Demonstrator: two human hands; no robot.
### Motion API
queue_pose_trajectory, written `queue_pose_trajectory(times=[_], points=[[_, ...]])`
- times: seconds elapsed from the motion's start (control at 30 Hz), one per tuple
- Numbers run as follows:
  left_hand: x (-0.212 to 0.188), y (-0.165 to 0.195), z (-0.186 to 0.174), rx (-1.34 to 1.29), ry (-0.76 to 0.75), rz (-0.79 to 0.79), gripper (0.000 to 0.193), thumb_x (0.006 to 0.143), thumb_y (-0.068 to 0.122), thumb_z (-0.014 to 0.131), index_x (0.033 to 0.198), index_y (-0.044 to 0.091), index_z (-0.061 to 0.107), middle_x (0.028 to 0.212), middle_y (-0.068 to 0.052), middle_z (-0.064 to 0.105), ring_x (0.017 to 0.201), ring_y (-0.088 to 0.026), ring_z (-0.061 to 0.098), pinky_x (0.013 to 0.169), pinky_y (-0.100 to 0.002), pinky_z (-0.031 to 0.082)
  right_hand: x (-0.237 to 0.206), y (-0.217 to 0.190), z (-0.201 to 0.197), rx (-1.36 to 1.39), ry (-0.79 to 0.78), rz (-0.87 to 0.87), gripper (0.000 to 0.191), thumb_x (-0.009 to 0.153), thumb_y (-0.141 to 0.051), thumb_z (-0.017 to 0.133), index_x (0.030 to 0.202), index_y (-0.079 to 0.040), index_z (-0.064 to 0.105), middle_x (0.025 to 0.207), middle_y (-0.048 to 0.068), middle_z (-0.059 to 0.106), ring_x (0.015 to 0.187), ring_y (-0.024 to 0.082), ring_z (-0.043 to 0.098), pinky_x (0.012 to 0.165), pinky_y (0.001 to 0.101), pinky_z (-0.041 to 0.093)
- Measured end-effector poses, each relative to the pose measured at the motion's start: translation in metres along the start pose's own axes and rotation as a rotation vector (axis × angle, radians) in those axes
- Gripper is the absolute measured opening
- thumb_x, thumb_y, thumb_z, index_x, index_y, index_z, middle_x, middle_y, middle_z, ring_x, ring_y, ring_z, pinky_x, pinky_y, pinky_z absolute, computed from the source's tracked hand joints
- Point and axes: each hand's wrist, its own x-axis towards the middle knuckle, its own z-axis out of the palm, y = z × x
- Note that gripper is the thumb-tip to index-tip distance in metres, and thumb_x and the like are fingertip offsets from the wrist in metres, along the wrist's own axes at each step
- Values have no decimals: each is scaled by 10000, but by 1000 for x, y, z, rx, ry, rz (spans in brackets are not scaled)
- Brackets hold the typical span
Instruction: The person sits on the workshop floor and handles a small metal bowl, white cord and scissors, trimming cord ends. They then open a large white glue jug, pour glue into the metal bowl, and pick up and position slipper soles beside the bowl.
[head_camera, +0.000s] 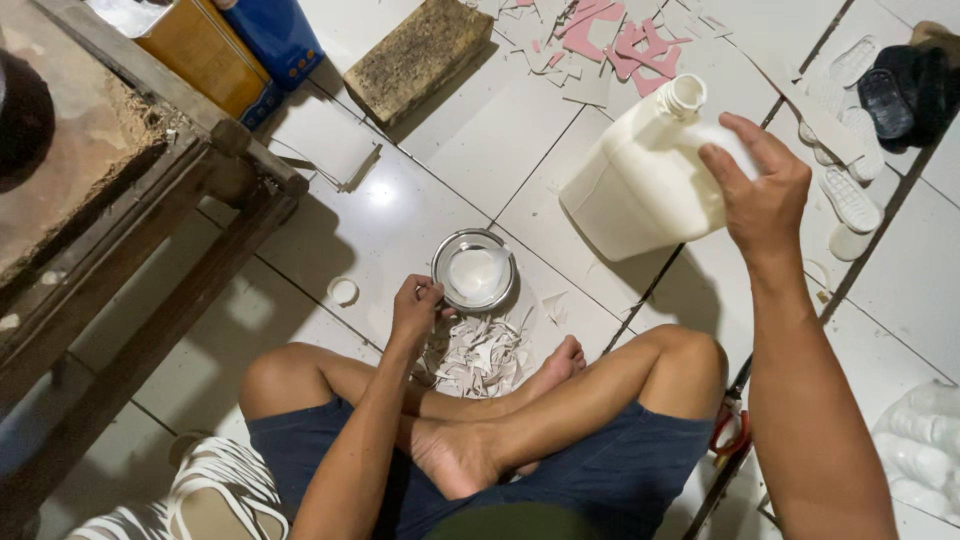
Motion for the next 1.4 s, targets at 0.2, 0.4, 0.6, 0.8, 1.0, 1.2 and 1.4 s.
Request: queue_pose_trajectory(times=[0.2, 0.4, 0.6, 0.8, 1.0, 1.2, 1.4], points=[[2, -4, -9, -107, 59, 6, 101, 973, 77, 609, 1023, 27, 537, 814, -66, 630, 685, -139, 652, 620, -280, 587, -9, 4, 3, -158, 78, -41, 356, 1038, -126, 825, 1347, 13, 713, 1069, 138, 658, 980, 275, 633, 926, 360, 509], [-1, -2, -28, -122, 129, 3, 130, 974, 87, 635, 1045, 22, 549, 856, -57, 609, 757, -140, 648, 672, -310, 625, -59, -6, 34, -341, 350, -278, 427, 1068, -56, 711, 1442, 77, 555, 1401, 222, 507, 1359, 413, 497, 1187, 482, 443], [2, -2, -44, -153, 147, 40, 150, 976, 104, 633, 1049, 16, 537, 898, -62, 628, 799, -142, 640, 717, -336, 634, -157, -9, 124, -173, 3, -139, 405, 935, -55, 755, 1323, -17, 645, 1271, 186, 601, 1178, 368, 606, 1018, 431, 507], [7, 2, -57, -152, 187, 56, 177, 968, 99, 643, 1079, 16, 532, 895, -68, 623, 786, -137, 627, 726, -338, 641, -182, 7, 163, -90, -395, 266, 445, 915, -170, 708, 1335, -39, 642, 1226, 154, 649, 1166, 347, 618, 1002, 395, 496], [-1, -2, -55, -192, 196, 74, 198, 971, 127, 639, 1087, 9, 531, 924, -74, 628, 810, -166, 665, 748, -345, 647, -172, 19, 177, -273, -578, 278, 732, 901, -295, 702, 1501, 14, 419, 1488, 243, 431, 1362, 411, 394, 1107, 461, 381], [-9, -1, -50, -183, 242, 96, 276, 996, 160, 638, 1166, -40, 550, 970, -78, 637, 859, -164, 674, 773, -358, 655, -169, 6, 182, -401, -687, 263, 913, 909, -454, 675, 1595, -39, 239, 1660, 274, 111, 1524, 436, 128, 1209, 525, 188], [-28, -7, -51, -115, 293, 60, 474, 984, 186, 630, 1392, 0, 474, 1041, -114, 684, 844, -163, 672, 752, -323, 609, -163, -3, 187, -465, -722, 222, 1025, 891, -640, 618, 1632, -114, 143, 1681, 246, -55, 1558, 412, -46, 1224, 565, 69]])
